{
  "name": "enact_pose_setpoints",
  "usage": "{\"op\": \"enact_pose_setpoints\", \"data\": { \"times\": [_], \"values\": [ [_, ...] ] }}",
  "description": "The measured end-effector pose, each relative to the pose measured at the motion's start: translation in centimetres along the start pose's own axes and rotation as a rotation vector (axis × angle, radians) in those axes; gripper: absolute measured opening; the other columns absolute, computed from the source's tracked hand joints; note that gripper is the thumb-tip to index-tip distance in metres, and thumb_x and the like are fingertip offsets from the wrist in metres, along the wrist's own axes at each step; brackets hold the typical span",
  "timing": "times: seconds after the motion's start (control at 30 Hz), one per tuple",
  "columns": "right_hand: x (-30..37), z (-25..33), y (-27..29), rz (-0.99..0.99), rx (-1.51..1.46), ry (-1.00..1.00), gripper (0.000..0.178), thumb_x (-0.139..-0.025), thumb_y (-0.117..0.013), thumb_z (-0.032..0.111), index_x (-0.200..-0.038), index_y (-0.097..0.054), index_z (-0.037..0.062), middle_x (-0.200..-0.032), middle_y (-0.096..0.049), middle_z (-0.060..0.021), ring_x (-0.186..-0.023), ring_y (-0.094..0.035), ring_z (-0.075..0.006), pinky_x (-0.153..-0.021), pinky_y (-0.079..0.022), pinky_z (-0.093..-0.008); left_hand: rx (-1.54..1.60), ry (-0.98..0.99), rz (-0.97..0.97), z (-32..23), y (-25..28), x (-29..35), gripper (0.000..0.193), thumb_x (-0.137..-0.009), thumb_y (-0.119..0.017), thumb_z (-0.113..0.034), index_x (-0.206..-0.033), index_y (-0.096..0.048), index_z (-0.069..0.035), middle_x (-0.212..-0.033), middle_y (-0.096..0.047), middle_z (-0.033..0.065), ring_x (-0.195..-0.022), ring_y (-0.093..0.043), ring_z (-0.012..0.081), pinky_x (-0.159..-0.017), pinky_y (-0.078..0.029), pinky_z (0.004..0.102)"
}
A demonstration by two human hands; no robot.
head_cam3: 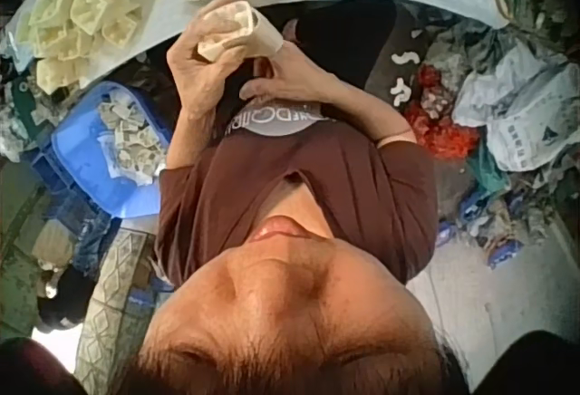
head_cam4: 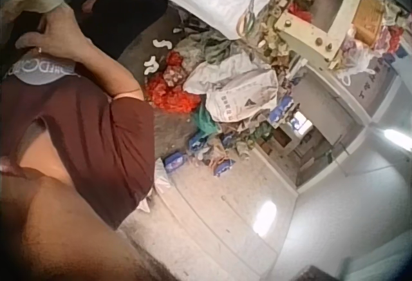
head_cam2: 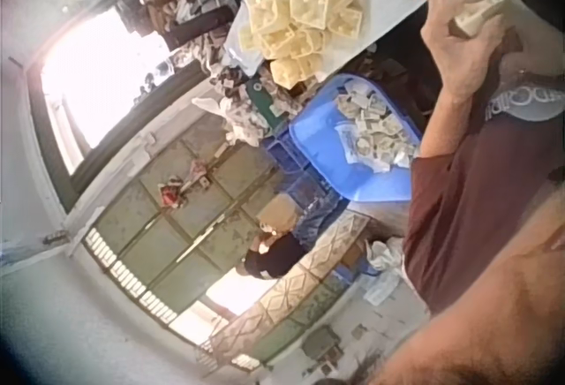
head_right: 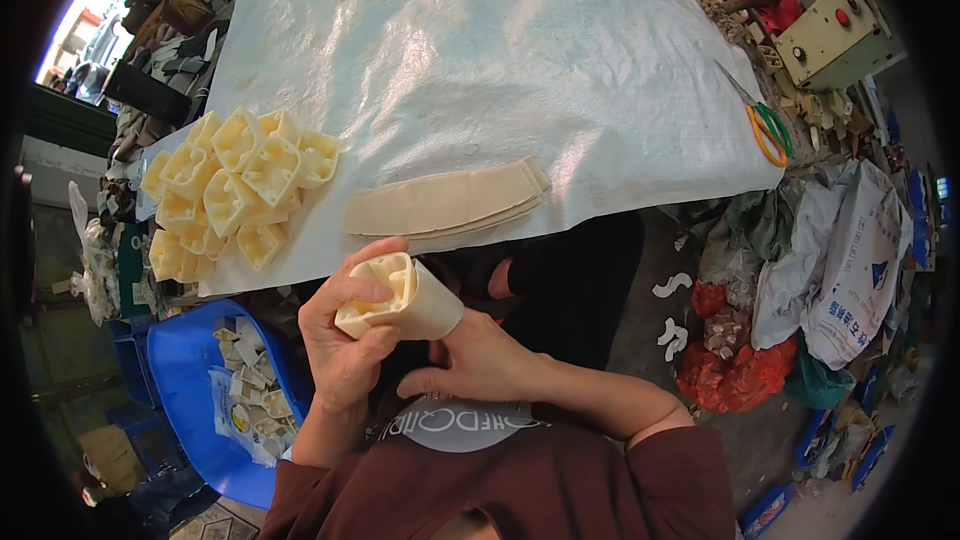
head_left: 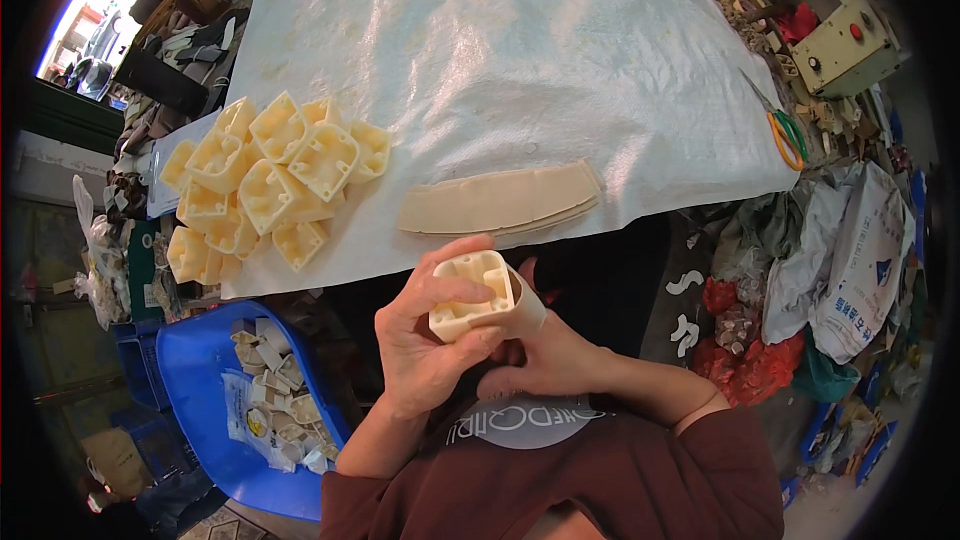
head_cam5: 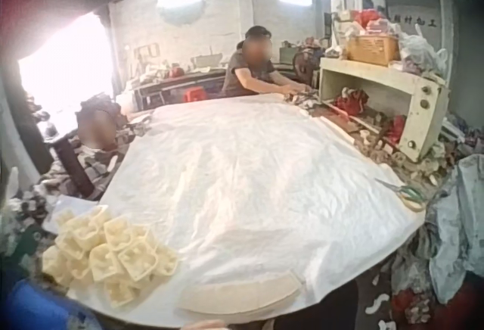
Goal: The person repeatedly picks up a small, flat, beige plastic sheet and a yellow plastic mold. They insert the sheet into the mold, press it into place, and then remove the assembled unit, placing it into a blue bin. This process is repeated continuously throughout the video.
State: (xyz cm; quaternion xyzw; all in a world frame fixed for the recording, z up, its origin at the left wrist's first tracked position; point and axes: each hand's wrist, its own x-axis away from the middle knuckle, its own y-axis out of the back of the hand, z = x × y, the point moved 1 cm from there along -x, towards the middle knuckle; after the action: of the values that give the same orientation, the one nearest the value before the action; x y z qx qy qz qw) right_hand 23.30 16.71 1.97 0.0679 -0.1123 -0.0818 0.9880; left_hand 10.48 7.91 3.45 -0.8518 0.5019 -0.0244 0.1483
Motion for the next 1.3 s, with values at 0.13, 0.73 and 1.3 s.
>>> {"op": "enact_pose_setpoints", "data": {
  "times": [0.13,0.73,1.3],
  "values": [
    [-0.6,-1.0,-0.5,-0.169,-0.717,0.195,0.088,-0.063,-0.076,0.008,-0.136,-0.027,0.0055,-0.123,-0.042,-0.0055,-0.098,-0.051,-0.0137,-0.083,-0.044,-0.0301,0.057,-0.079,0.013,0.1,0.0,0.0,0.03,-0.061,-0.077,0.002,-0.088,-0.066,-0.005,-0.125,-0.048,0.0224,-0.113,-0.052,0.0278,-0.089,-0.045,0.0355],
    [-0.8,-1.4,2.0,-0.324,-0.93,0.206,0.028,-0.084,-0.067,0.022,-0.103,-0.054,0.0066,-0.093,-0.058,-0.0004,-0.088,-0.054,-0.0094,-0.077,-0.045,-0.0267,0.118,-0.093,0.219,1.4,1.7,0.6,0.023,-0.061,-0.083,-0.014,-0.074,-0.068,-0.003,-0.12,-0.05,0.0258,-0.107,-0.055,0.029,-0.087,-0.045,0.0365],
    [-1.2,-0.3,2.8,-0.413,-0.683,0.25,0.028,-0.082,-0.068,0.017,-0.104,-0.062,0.0008,-0.097,-0.064,-0.0064,-0.087,-0.059,-0.0112,-0.076,-0.049,-0.0255,-0.338,0.009,-0.079,1.2,-0.3,0.8,0.044,-0.059,-0.078,-0.004,-0.095,-0.054,-0.006,-0.105,-0.044,0.0097,-0.096,-0.048,0.0181,-0.082,-0.042,0.0287]
  ]
}}
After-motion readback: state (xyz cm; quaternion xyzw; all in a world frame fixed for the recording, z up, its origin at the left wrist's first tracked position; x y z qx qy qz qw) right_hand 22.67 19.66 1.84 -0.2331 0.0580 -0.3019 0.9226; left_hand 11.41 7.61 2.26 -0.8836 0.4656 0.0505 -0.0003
